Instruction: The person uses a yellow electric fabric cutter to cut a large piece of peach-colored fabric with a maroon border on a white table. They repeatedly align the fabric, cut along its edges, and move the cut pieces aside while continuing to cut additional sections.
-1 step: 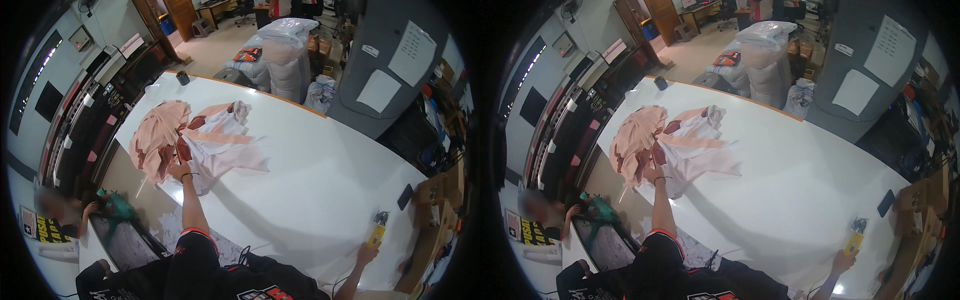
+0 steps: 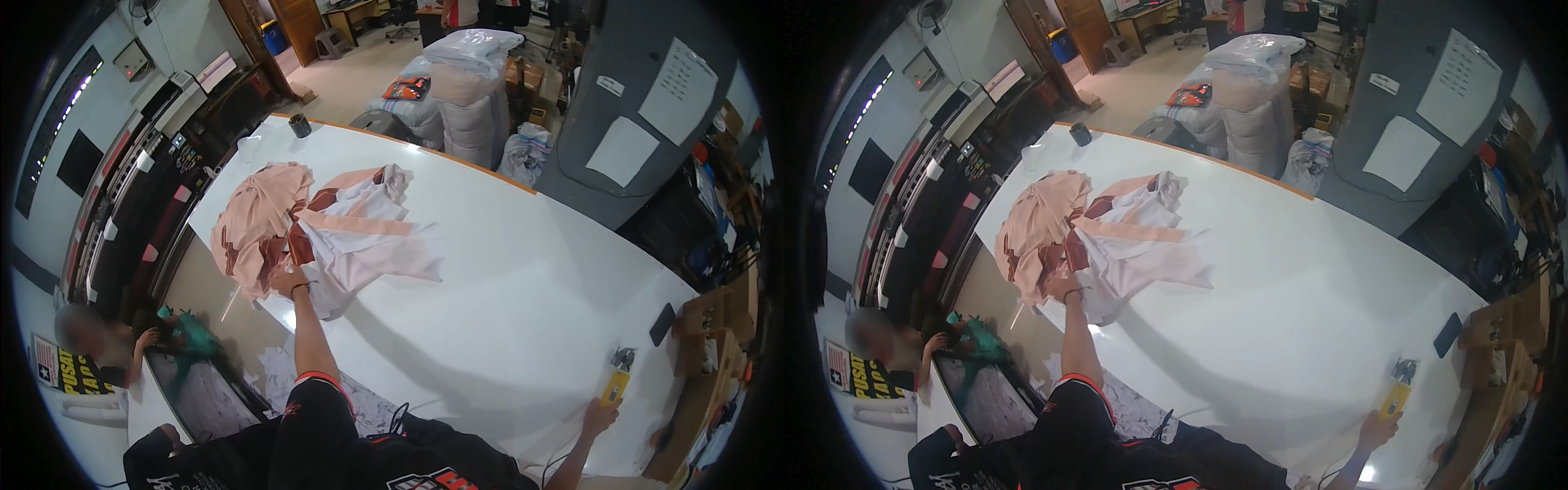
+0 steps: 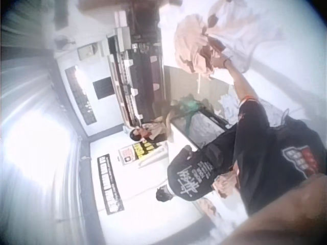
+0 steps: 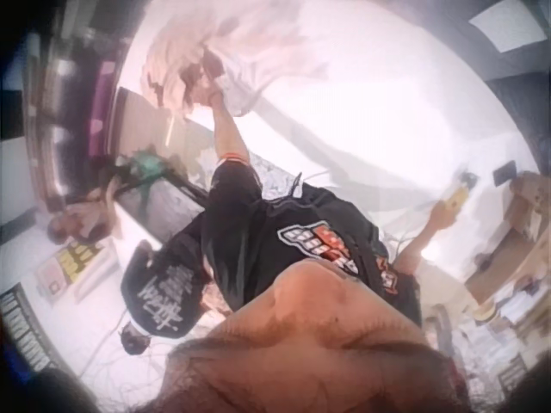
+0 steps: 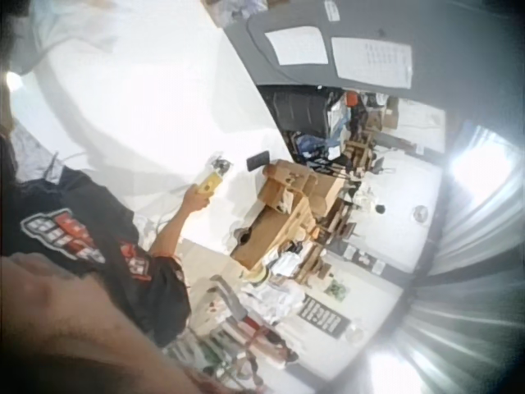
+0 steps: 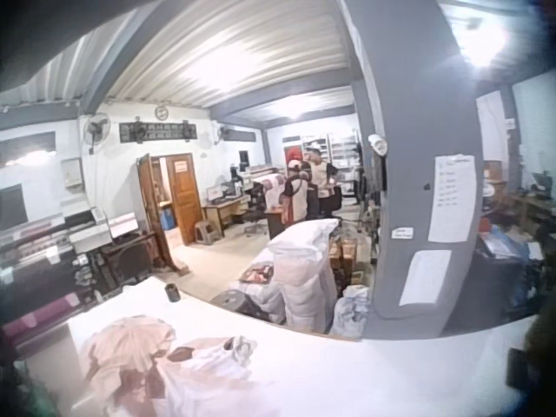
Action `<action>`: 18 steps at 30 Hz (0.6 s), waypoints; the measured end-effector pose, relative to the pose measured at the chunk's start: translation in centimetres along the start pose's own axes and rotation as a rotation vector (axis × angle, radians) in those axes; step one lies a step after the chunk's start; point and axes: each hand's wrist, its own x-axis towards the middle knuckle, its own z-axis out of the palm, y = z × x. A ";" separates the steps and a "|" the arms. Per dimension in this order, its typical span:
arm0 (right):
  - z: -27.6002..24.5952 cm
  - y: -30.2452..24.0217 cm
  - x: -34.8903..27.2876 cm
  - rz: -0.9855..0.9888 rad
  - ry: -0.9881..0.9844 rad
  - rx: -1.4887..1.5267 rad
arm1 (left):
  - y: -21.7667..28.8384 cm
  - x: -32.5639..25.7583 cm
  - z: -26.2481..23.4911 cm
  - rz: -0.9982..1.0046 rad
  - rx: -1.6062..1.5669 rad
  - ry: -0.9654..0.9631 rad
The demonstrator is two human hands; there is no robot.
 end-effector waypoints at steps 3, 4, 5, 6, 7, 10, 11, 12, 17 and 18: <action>-0.9 -0.6 -1.3 -0.013 0.191 -0.146 | -4.5 4.8 0.5 -0.150 0.147 -0.103; -0.6 -1.1 -1.6 -0.034 0.263 -0.187 | -6.4 6.7 0.7 -0.126 0.202 -0.106; 0.2 -2.8 -1.4 -0.102 0.304 -0.118 | -7.6 9.5 0.8 -0.103 0.246 -0.097; 0.7 -3.8 -1.3 -0.172 0.337 -0.054 | -9.5 12.2 0.3 -0.157 0.203 -0.013; 0.5 -3.9 -1.5 -0.226 0.390 -0.010 | -10.2 13.3 0.7 -0.206 0.194 -0.049; -1.2 -7.7 -3.4 -0.552 0.456 0.095 | -8.8 12.6 2.8 -0.302 0.189 -0.341; -1.4 -9.3 -4.0 -0.710 0.516 0.103 | -8.3 12.2 3.1 -0.271 0.250 -0.416; -1.3 -12.0 -5.4 -0.746 0.371 0.280 | -8.4 11.9 3.3 -0.239 0.311 -0.479; 0.3 -24.6 -15.1 -0.900 -0.480 0.663 | -10.9 20.4 1.3 0.001 0.254 -0.307; 1.1 -27.0 -17.1 -1.023 -0.529 0.697 | -11.1 24.8 -1.8 0.245 0.153 -0.093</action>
